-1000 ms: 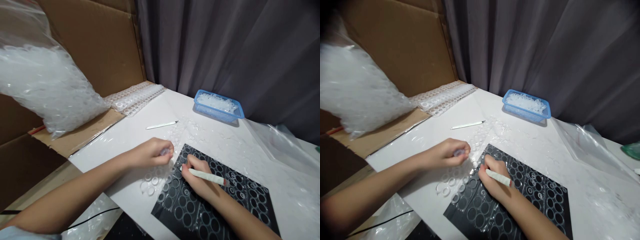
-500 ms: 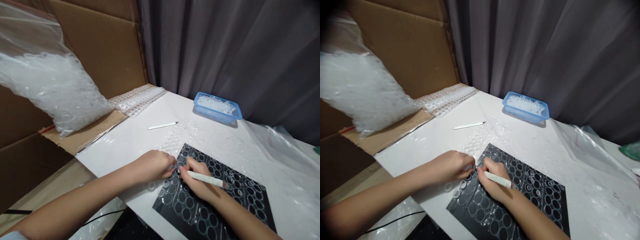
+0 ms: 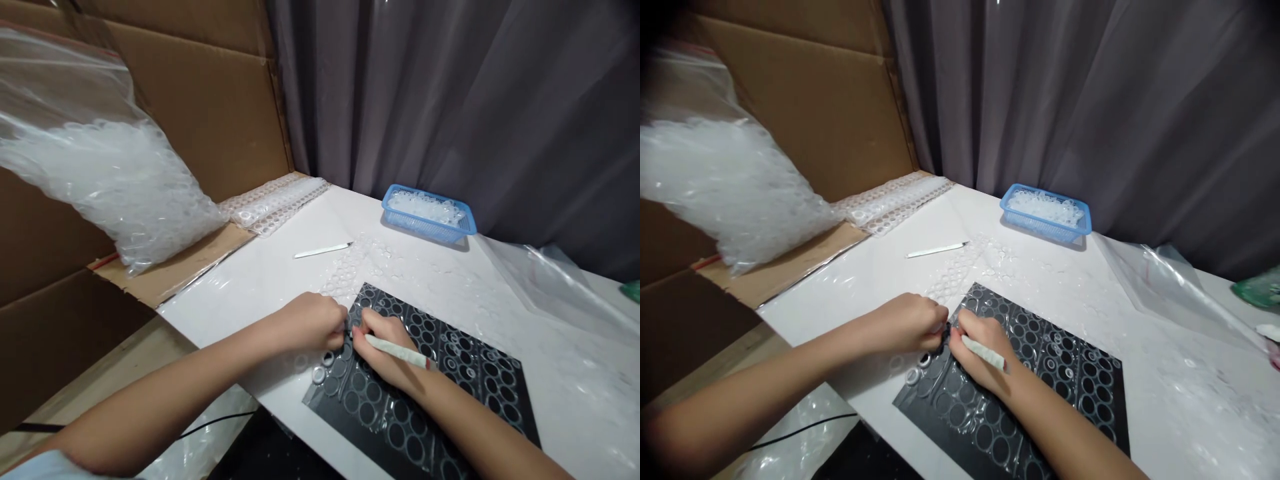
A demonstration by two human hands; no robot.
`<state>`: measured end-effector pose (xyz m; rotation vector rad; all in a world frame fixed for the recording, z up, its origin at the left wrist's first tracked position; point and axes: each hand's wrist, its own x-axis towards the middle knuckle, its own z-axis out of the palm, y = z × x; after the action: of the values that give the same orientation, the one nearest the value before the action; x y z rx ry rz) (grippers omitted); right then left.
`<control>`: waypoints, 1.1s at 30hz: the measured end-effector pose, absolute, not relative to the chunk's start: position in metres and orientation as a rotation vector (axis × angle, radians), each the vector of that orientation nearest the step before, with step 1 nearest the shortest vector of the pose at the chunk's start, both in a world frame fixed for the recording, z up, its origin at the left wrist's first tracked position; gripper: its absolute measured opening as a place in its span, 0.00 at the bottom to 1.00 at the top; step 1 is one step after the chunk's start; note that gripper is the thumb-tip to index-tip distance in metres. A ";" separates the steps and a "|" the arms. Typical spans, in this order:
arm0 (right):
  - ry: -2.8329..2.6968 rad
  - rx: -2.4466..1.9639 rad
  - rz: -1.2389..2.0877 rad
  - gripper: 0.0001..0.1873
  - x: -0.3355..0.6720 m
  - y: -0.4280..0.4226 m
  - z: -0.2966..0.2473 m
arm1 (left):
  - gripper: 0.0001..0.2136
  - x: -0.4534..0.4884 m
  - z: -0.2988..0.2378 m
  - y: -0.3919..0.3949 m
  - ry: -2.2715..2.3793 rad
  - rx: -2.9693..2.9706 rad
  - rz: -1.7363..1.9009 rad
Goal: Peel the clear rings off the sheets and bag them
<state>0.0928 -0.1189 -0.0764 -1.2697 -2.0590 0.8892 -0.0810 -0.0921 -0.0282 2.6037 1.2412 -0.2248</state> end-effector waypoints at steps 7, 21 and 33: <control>-2.076 -1.304 0.929 0.13 0.093 -0.120 -0.074 | 0.08 -0.108 -0.026 -0.104 1.292 2.148 0.264; -2.052 -1.294 0.918 0.14 0.093 -0.121 -0.075 | 0.05 -0.108 -0.009 -0.101 1.578 2.378 -0.135; -2.057 -1.209 0.821 0.14 0.096 -0.126 -0.078 | 0.03 -0.094 -0.036 -0.111 1.704 2.363 0.086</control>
<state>0.0957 -0.1256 -0.0782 -1.2087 -2.0573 0.8213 -0.0944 -0.1115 -0.0363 2.3633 1.7043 0.0860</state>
